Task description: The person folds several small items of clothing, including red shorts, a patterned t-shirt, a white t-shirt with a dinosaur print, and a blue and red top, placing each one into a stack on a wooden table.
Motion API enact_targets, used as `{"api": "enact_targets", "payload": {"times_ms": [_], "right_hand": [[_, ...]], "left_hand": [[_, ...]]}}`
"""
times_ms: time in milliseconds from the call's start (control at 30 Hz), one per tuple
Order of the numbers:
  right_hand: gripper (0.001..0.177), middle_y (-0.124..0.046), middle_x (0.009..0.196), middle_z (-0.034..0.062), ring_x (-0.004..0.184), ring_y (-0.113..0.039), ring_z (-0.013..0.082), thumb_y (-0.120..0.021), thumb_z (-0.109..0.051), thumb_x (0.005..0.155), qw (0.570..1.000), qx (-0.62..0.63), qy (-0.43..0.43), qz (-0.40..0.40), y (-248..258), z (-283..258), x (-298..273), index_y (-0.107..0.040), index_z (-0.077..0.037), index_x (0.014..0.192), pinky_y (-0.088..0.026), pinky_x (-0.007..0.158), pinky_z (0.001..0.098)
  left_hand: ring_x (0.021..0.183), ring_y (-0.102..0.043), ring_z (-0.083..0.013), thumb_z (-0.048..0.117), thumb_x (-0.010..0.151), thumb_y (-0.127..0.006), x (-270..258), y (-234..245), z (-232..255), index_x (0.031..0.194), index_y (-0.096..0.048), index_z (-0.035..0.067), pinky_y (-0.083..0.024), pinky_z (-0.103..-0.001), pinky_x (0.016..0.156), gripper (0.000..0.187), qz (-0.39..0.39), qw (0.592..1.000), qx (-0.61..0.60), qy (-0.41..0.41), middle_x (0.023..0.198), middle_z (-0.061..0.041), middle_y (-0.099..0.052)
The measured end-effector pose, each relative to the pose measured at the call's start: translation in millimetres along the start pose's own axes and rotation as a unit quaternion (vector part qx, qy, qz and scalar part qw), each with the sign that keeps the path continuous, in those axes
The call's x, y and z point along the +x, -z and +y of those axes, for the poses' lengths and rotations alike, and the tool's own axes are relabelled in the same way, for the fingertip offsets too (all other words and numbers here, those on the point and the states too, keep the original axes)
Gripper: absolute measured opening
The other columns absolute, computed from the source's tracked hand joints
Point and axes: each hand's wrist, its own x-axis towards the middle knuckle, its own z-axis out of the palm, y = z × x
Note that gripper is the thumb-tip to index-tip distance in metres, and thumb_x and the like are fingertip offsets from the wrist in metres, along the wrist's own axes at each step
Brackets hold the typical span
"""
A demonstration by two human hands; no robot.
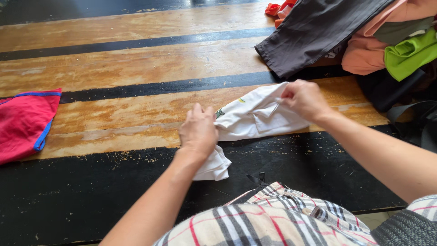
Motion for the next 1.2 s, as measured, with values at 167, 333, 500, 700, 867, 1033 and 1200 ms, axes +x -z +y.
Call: {"api": "enact_targets", "payload": {"times_ms": [167,333,500,700,867,1033,1200], "right_hand": [[0.012,-0.069,0.094,0.0073,0.076,-0.062,0.0122,-0.074,-0.017,0.099,0.938,0.333,0.032,0.086,70,19,15,-0.07,-0.006,0.104,-0.052,0.064,0.0252],[0.013,-0.074,0.105,0.0059,0.072,-0.065,0.0132,-0.064,-0.022,0.11,0.889,0.449,0.056,0.068,128,-16,18,-0.062,-0.01,0.11,-0.05,0.054,0.0227],[0.014,-0.071,0.102,0.0113,0.08,-0.073,0.0163,-0.056,-0.022,0.115,0.848,0.522,0.082,0.032,143,-92,-1,-0.061,-0.009,0.112,-0.057,0.054,0.0269],[0.024,-0.072,0.102,0.014,0.082,-0.073,0.0161,-0.052,-0.02,0.114,0.783,0.609,0.122,-0.036,166,-108,-8,-0.068,-0.002,0.117,-0.049,0.046,0.0149],[0.019,-0.074,0.119,0.0056,0.111,-0.076,0.0148,-0.05,-0.017,0.115,0.825,0.55,0.048,0.119,161,-46,35,-0.064,-0.005,0.121,-0.059,0.095,0.0266],[0.022,-0.074,0.11,0.0081,0.102,-0.074,0.0164,-0.054,-0.02,0.109,0.847,0.516,0.07,0.112,172,-48,42,-0.066,-0.005,0.12,-0.059,0.089,0.0289],[0.026,-0.075,0.1,0.0113,0.092,-0.072,0.0185,-0.059,-0.024,0.102,0.909,0.416,0.02,0.036,162,-59,3,-0.068,-0.006,0.118,-0.059,0.081,0.0318]], "left_hand": [[0.084,-0.071,-0.0245,0.013,0.086,-0.064,32,1,-66,0.104,-0.077,0.015,-0.057,-0.04,0.08,0.022,0.079,0.958,-0.271,0.047,0.095,-0.012,-0.075],[0.085,-0.07,-0.0197,0.05,0.097,-0.061,46,52,-63,0.109,-0.072,0.012,-0.054,-0.039,0.076,0.042,0.168,0.92,-0.352,0.036,0.099,-0.011,-0.076],[0.097,-0.067,-0.0208,0.073,0.07,-0.08,34,69,-14,0.138,-0.051,0.016,-0.054,-0.034,0.065,0.093,0.211,0.958,-0.145,-0.131,0.121,-0.011,-0.058],[0.091,-0.068,-0.0156,0.015,0.102,-0.057,49,50,-11,0.105,-0.073,0.022,-0.055,-0.034,0.082,0.018,0.105,0.991,-0.021,-0.078,0.096,0.001,-0.07],[0.094,-0.071,-0.0344,0.021,0.097,-0.05,79,62,-83,0.106,-0.071,0.016,-0.059,-0.048,0.077,0.024,0.152,0.987,-0.036,-0.045,0.105,-0.014,-0.07],[0.097,-0.071,-0.0421,0.036,0.114,-0.045,136,132,-100,0.102,-0.071,0.004,-0.057,-0.052,0.089,0.042,0.262,0.958,-0.077,-0.084,0.103,-0.023,-0.071],[0.092,-0.068,-0.0456,0.029,0.105,-0.057,111,183,-127,0.097,-0.069,-0.001,-0.054,-0.055,0.082,0.033,0.339,0.918,-0.071,-0.195,0.095,-0.027,-0.07]]}}
